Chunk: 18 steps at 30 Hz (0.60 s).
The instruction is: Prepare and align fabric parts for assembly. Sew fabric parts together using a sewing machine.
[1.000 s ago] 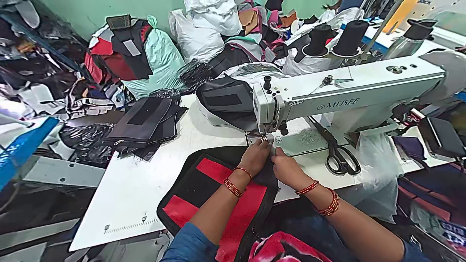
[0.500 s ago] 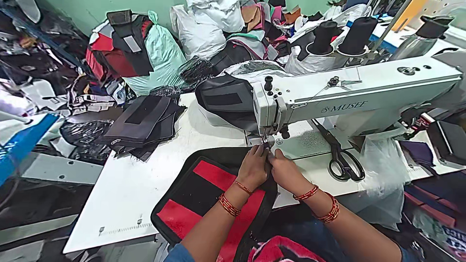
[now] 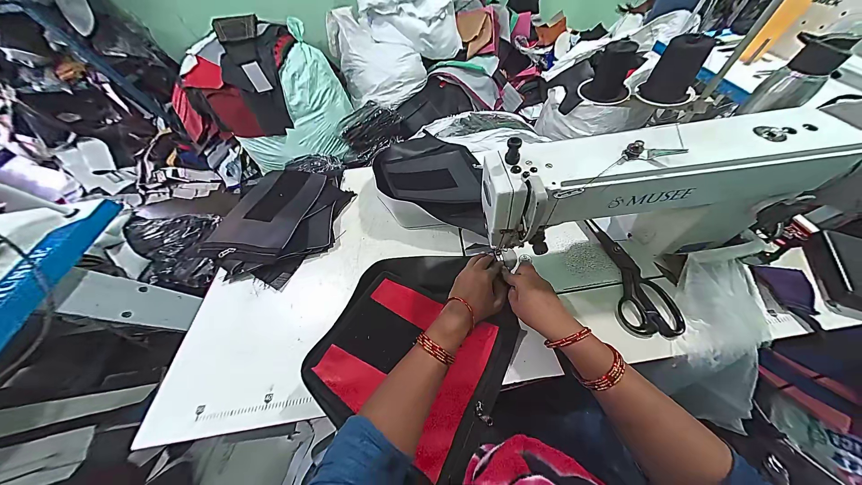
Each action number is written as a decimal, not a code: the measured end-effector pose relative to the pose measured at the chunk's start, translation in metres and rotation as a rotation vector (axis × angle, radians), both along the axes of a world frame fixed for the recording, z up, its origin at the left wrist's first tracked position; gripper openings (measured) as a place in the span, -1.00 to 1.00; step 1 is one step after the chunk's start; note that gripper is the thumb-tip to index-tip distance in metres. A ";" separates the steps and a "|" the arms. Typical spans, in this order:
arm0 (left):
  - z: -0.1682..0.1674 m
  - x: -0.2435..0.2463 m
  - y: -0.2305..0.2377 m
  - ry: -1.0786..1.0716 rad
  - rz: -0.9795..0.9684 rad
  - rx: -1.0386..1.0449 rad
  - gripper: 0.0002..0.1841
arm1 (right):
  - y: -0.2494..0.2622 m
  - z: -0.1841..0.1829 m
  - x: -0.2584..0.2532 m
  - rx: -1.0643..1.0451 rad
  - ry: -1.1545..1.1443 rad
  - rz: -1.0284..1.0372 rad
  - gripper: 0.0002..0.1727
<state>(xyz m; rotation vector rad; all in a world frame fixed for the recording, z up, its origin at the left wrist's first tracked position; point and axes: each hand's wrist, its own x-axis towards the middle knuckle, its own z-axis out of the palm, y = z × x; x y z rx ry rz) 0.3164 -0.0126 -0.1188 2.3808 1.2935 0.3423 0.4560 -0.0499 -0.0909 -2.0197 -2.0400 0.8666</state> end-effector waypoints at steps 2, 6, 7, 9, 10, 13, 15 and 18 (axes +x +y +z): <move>0.001 -0.001 -0.003 -0.011 0.006 -0.023 -0.58 | -0.006 -0.006 0.004 0.069 0.045 -0.029 -0.49; 0.021 0.003 -0.037 0.116 0.059 -0.161 -0.54 | -0.023 -0.014 0.011 0.144 0.022 -0.076 -0.51; 0.021 0.003 -0.052 0.144 0.079 -0.120 -0.54 | -0.028 -0.016 0.012 0.157 0.019 -0.083 -0.52; 0.020 0.002 -0.078 0.202 0.109 -0.018 -0.52 | -0.035 -0.015 0.014 0.170 0.026 -0.089 -0.53; 0.019 0.000 -0.086 0.217 0.114 0.002 -0.47 | -0.037 -0.015 0.015 0.175 0.036 -0.092 -0.53; 0.011 -0.005 -0.092 0.206 0.102 -0.009 -0.31 | -0.042 -0.016 0.017 0.193 0.102 -0.120 -0.53; 0.015 -0.008 -0.080 0.181 0.099 -0.134 -0.20 | -0.043 -0.015 0.019 0.170 0.151 -0.145 -0.55; 0.031 -0.011 -0.061 0.057 0.108 -0.311 -0.25 | -0.045 -0.012 0.018 0.102 0.252 -0.167 -0.57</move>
